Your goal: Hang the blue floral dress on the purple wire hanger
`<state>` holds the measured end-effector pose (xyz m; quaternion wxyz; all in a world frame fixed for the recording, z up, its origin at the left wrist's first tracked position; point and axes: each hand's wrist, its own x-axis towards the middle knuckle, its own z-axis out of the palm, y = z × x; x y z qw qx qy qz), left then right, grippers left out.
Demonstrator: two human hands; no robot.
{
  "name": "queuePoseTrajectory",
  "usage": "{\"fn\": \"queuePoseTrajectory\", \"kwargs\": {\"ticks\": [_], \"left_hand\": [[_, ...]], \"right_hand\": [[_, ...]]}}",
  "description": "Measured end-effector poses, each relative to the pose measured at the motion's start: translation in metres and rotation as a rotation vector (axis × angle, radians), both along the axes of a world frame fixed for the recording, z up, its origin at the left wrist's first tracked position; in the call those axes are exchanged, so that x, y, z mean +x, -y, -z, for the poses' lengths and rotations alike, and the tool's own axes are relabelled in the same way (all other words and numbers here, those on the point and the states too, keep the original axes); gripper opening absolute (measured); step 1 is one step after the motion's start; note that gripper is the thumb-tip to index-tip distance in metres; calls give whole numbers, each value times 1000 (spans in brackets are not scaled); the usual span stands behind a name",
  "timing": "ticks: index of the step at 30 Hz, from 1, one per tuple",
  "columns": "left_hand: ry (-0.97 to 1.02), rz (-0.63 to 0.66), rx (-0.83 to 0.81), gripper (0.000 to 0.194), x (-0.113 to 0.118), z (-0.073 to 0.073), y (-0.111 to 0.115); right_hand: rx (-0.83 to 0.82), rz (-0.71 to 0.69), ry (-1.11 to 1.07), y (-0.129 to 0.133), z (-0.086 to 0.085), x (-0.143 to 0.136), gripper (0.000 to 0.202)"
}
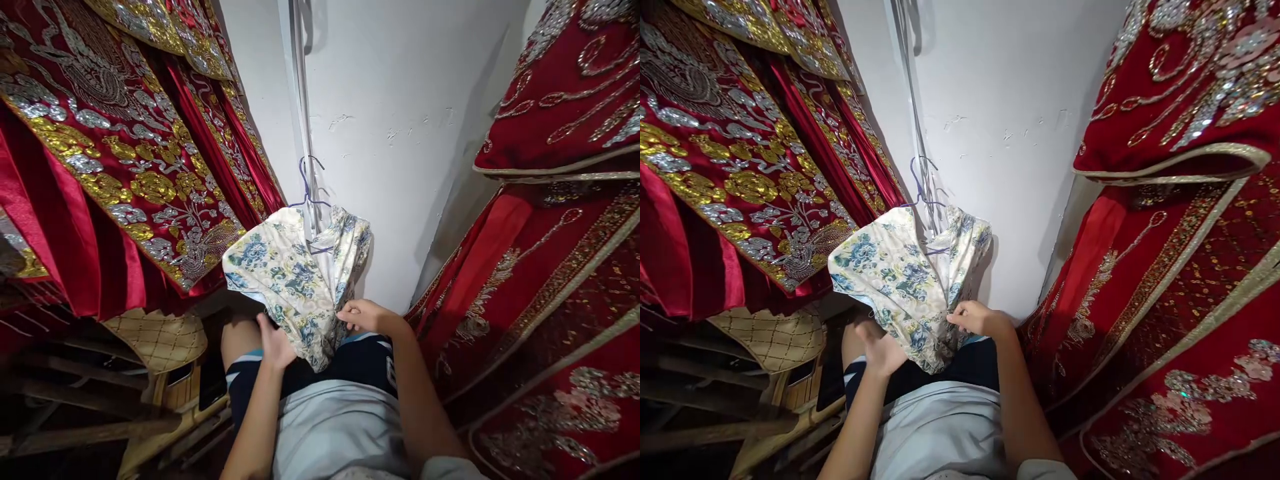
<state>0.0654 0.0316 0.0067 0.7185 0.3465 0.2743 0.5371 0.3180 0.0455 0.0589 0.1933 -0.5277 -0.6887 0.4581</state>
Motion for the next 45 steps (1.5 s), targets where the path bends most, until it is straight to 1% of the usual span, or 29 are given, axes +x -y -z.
{"fn": "queuePoseTrajectory", "kwargs": {"ticks": [1,2,3,5,7,9,11,14,19,21,23,27,31,34,35,36,37,39,40,41,42,43,45], "left_hand": [[18,21,-6,103,0,2,8],[12,27,-13,103,1,2,15],[-20,15,-21,97,4,2,22],[-118,-65,-41,76,13,-2,30],[-164,-170,-51,60,24,-6,31],[-146,-241,-68,55,32,-8,28],[-124,-290,-96,54,31,-9,25],[-115,-318,-112,57,22,-8,23],[-80,-349,-107,59,16,-6,23],[-77,-356,-101,57,15,-6,23],[-84,-356,-103,56,14,-7,23],[-94,-335,-114,59,14,-10,26],[-100,-321,-103,57,17,-8,28],[-124,-368,-83,51,7,-2,21],[-152,-410,-73,48,0,1,16],[-193,-482,-60,45,-8,4,12],[-242,-594,-41,42,-16,7,7],[-345,-900,36,37,-28,12,0],[-397,-1046,101,35,-31,14,-2],[-449,-1140,183,33,-31,16,-2],[-505,-1150,279,31,-28,16,-2],[-571,-1058,376,29,-22,15,-1],[-711,-711,526,27,-3,11,1]], "right_hand": [[-36,-16,-20,-5,6,-7,32],[-52,-34,-45,-9,10,-14,27],[-47,-52,-69,-12,13,-22,22],[17,-64,-97,-16,14,-36,12],[92,-51,-94,-17,12,-45,16],[131,-58,-104,-17,8,-47,22],[146,-56,-157,-15,5,-46,19],[169,-22,-231,-10,1,-46,9],[169,-127,-320,-1,-1,-61,15],[186,-100,-332,-1,0,-65,18],[189,-61,-298,-3,3,-67,20],[201,-8,-257,-6,8,-69,23],[192,-13,-428,-4,11,-73,18],[148,3,-508,-2,15,-68,18],[136,29,-501,-2,17,-65,19],[124,57,-486,-2,20,-62,21],[113,81,-472,-2,21,-59,23],[96,106,-460,-2,24,-54,27],[93,114,-460,-3,25,-53,28],[94,118,-461,-3,25,-53,29],[97,124,-463,-3,25,-54,28],[101,130,-469,-2,24,-56,26],[114,143,-502,0,25,-62,18]]}}
